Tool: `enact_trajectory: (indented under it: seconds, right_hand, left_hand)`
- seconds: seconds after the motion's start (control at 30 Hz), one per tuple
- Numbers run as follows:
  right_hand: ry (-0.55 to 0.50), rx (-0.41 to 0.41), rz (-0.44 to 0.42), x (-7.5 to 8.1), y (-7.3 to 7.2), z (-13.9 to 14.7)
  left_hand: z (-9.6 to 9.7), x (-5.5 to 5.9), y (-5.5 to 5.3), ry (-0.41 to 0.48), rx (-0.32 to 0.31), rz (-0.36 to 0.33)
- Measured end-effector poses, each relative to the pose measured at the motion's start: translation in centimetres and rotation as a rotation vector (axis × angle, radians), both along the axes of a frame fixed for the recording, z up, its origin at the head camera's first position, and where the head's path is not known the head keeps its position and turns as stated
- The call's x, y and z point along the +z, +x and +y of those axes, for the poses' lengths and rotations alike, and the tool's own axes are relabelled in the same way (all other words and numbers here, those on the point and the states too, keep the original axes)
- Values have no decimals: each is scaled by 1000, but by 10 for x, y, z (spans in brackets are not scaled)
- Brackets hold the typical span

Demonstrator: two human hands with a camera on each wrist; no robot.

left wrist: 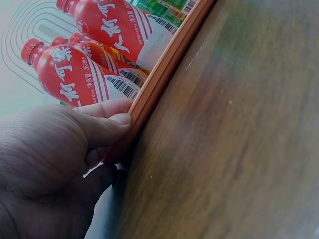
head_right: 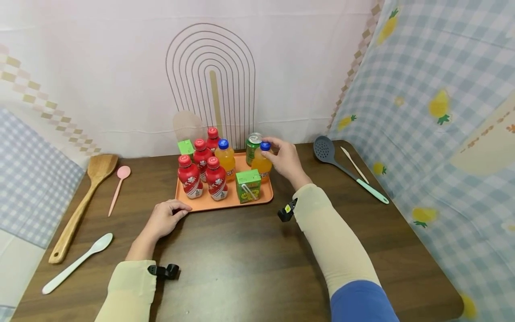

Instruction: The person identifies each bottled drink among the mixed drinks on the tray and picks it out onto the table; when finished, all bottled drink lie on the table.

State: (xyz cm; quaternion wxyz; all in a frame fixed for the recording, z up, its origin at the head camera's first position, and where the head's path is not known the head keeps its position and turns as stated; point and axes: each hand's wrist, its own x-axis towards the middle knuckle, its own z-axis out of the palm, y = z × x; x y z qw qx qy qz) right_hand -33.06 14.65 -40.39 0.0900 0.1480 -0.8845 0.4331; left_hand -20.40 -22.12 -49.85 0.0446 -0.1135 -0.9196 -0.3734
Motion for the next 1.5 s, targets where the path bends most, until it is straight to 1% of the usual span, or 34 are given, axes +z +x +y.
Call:
enact_trajectory:
  seconds: [0.2, 0.3, 0.4, 0.6, 0.7, 0.8, 0.9, 1.0, 1.13, 1.23, 1.33, 1.5]
  right_hand:
    - [-65, -12, 28, -2, 8, 9]
    - [-88, -21, 55, 1, 15, 14]
    - [-94, -36, 107, 7, 23, 20]
    - [-82, -73, 202, 17, 45, 37]
    - [-73, -83, 219, 20, 60, 42]
    - [-79, -65, 228, 21, 75, 40]
    - [-117, -14, 237, 18, 89, 31]
    - [-165, 56, 235, 13, 104, 13]
    - [-222, 172, 222, 23, 132, -19]
    - [-255, 258, 232, 29, 146, -45]
    - [-275, 330, 267, 20, 146, -67]
    - [-251, 409, 338, -4, 134, -98]
  left_hand:
    - [0, -2, 0, -3, 1, 3]
    - [1, -3, -1, -3, -3, 3]
    - [1, -4, -2, 0, -7, 2]
    - [0, -3, -3, 1, -12, 8]
    - [0, -3, -4, 2, -17, 10]
    - [0, -1, -3, 5, -13, 8]
    - [0, -1, -3, 6, -9, 5]
    - [0, 0, -2, 7, -6, 3]
    - [0, 1, -3, 3, -7, 4]
    - [0, 2, -3, 0, -6, 6]
    - [-1, 2, -3, -1, -6, 12]
    - [0, 0, -1, 3, -9, 5]
